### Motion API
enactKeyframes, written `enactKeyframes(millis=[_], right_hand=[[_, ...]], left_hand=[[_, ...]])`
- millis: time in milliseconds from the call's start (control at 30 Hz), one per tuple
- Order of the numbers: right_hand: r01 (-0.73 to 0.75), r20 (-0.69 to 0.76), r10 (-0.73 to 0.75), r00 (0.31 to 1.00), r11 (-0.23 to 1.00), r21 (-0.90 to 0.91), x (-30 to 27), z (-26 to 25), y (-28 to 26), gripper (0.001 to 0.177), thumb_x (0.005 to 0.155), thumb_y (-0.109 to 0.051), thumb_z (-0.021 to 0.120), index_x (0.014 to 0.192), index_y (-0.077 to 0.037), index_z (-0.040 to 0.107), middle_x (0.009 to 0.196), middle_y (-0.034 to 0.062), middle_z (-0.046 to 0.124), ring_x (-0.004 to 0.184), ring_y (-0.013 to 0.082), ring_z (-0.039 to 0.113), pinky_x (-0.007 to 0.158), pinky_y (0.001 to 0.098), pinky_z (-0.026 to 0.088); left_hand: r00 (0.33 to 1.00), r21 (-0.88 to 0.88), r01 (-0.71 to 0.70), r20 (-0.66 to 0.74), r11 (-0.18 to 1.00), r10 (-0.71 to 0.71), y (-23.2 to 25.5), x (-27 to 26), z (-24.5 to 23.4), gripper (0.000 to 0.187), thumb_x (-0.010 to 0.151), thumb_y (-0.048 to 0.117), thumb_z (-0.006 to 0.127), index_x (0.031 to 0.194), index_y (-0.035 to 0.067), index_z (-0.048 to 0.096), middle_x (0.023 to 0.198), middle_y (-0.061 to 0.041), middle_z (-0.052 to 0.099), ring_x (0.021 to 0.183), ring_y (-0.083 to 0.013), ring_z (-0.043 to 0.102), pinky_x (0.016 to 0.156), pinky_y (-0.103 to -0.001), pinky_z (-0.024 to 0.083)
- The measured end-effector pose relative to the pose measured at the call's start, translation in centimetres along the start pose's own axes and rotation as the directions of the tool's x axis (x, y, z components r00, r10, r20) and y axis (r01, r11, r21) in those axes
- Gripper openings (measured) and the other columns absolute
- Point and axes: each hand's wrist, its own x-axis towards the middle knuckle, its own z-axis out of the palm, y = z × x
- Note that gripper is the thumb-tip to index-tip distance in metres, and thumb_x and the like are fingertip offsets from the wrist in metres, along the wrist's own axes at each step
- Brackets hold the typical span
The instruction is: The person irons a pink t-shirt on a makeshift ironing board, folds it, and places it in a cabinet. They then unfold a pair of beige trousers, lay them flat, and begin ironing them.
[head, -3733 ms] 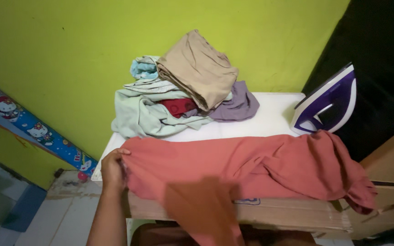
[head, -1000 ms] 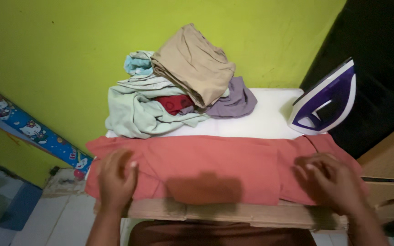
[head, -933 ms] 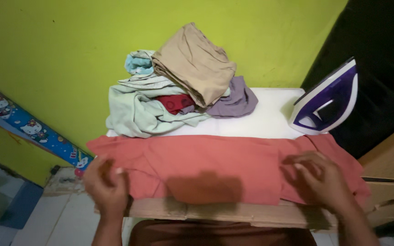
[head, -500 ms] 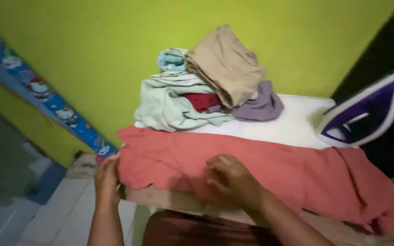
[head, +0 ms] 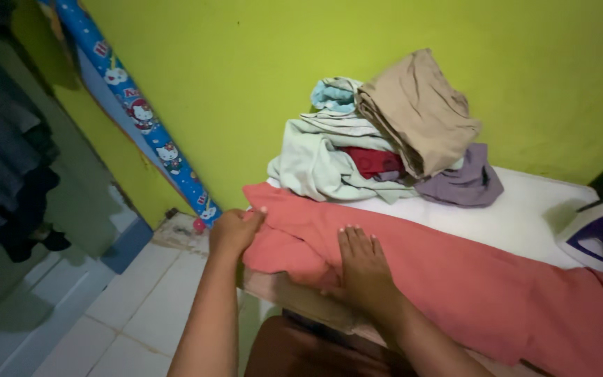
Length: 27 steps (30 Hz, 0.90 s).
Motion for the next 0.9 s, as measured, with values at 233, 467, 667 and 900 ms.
enactKeyframes(millis=[233,467,667,900], right_hand=[[0.054,-0.106,-0.058,0.993,0.998,-0.036,0.2,0.7,0.4,0.125,0.059,-0.058,0.090,0.149,0.006,0.031,0.153,0.0255,0.039,0.145,0.0402,0.034,0.118,0.0537,0.026],[-0.079,-0.276,-0.031,0.961,0.921,-0.380,-1.4,1.3,-0.5,0.093,0.079,-0.053,0.073,0.143,0.007,0.043,0.152,0.0264,0.044,0.140,0.0412,0.039,0.114,0.0616,0.028],[-0.058,-0.210,-0.010,0.978,0.947,-0.316,-1.5,1.0,-0.8,0.094,0.076,-0.055,0.071,0.139,0.010,0.045,0.152,0.0306,0.044,0.141,0.0436,0.041,0.110,0.0591,0.032],[0.068,-0.120,-0.075,0.990,0.996,-0.062,-2.3,0.0,0.0,0.082,0.078,-0.050,0.071,0.133,0.007,0.050,0.143,0.0272,0.050,0.131,0.0410,0.046,0.104,0.0556,0.036]], left_hand=[[0.959,-0.033,-0.284,0.012,0.958,0.284,-1.8,5.4,4.6,0.039,0.083,0.040,0.076,0.095,0.003,0.078,0.092,-0.022,0.076,0.083,-0.0362,0.071,0.077,-0.044,0.056],[0.962,-0.512,-0.238,-0.006,0.826,0.273,2.9,4.1,1.4,0.030,0.093,0.024,0.077,0.104,-0.002,0.069,0.081,-0.009,0.063,0.067,-0.0152,0.053,0.060,-0.036,0.046],[0.894,-0.602,-0.375,-0.033,0.705,0.447,12.2,-2.6,2.4,0.037,0.092,0.016,0.073,0.126,0.003,0.065,0.102,-0.004,0.069,0.081,-0.0141,0.063,0.067,-0.033,0.054],[0.652,-0.488,-0.652,0.031,0.581,0.757,19.6,-13.7,8.3,0.029,0.087,0.023,0.067,0.112,0.010,0.074,0.103,-0.018,0.076,0.096,-0.0352,0.074,0.085,-0.044,0.057]])
